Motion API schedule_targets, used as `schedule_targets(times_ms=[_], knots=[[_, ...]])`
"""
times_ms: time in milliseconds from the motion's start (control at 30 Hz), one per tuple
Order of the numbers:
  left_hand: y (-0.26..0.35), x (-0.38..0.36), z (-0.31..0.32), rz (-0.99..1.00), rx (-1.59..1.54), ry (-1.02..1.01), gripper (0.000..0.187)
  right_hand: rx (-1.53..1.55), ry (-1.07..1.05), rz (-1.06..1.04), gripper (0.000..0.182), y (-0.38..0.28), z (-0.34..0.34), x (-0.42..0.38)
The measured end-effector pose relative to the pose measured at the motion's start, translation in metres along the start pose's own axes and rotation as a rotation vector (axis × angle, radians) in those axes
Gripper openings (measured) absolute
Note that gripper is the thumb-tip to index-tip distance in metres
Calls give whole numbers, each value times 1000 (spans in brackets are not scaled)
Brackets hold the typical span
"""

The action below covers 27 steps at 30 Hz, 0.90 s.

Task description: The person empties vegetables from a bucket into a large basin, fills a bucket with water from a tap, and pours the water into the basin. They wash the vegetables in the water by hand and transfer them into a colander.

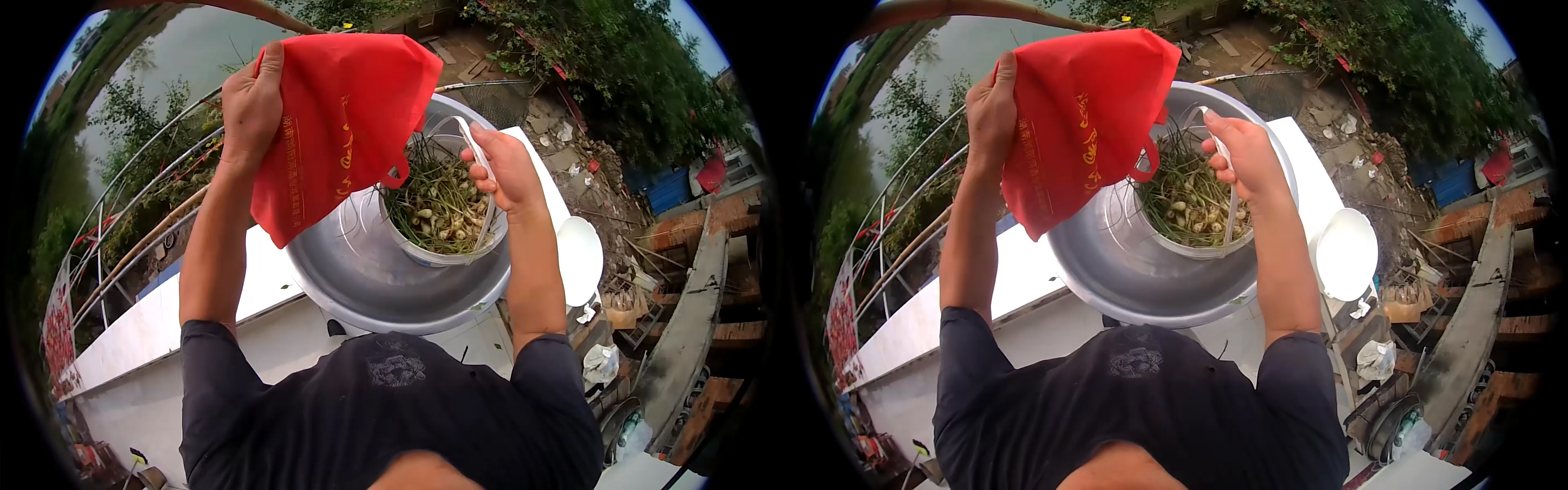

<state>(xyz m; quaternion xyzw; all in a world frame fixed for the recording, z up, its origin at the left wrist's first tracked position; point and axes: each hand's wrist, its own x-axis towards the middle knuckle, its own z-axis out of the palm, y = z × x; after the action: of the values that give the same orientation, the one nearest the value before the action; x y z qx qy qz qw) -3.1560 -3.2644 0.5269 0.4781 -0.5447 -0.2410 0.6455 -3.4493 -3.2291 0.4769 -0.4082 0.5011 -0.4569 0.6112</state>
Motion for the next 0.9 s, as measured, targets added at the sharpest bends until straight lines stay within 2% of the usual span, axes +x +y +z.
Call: schedule_targets(times_ms=[67, 167, 200, 233, 300, 333, 367, 400, 467, 533, 567, 600, 667, 767, 800, 833, 900], knots=[[-53, -18, -6, -85, 92, -99, 50, -88, 74, -3, 39, 8, -11, -3], [-117, -62, -8, -174, 163, -168, 49, -5, 124, -30, 36, 13, -30, -8], [-152, -79, -11, -246, 285, -212, 50, -114, 69, -16, 39, 17, -36, -9], [-133, -96, -6, -369, 404, -285, 50, -285, 153, -167, 38, 26, -36, -10], [-179, -130, -2, -242, 445, -287, 50, -640, 315, -472, 38, 45, -23, -15], [-170, -133, 3, -306, 404, -303, 50, -1140, 592, -779, 36, 51, -13, -26], [-162, -134, 7, -370, 362, -316, 50, -1143, 567, -921, 34, 47, 5, -44], [-159, -133, 11, -355, 373, -357, 50, -1143, 535, -1062, 33, 45, 26, -63], [-160, -125, 15, -320, 397, -442, 50, -940, 57, -964, 35, 74, 58, -87], [-172, -121, 12, -351, 309, -499, 49, -898, -75, -562, 33, 125, 96, -92], [-176, -122, 10, -370, 265, -529, 49, -1031, -19, -413, 33, 153, 107, -81], [-159, -118, 0, -493, 164, -610, 41, -1159, 35, -259, 34, 180, 113, -68], [-172, -124, -18, -592, -95, -613, 32, -1263, 68, -11, 31, 226, 122, -40], [-203, -135, -47, -799, -315, -485, 33, -1200, 73, -28, 28, 261, 123, -8], [-213, -141, -57, -878, -359, -418, 36, -1192, 120, -100, 27, 265, 126, -3], [-222, -146, -65, -867, -230, -462, 37, -1182, 169, -174, 27, 264, 128, 0], [-237, -153, -73, -824, 24, -556, 42, -1169, 210, -176, 27, 259, 132, 3]])
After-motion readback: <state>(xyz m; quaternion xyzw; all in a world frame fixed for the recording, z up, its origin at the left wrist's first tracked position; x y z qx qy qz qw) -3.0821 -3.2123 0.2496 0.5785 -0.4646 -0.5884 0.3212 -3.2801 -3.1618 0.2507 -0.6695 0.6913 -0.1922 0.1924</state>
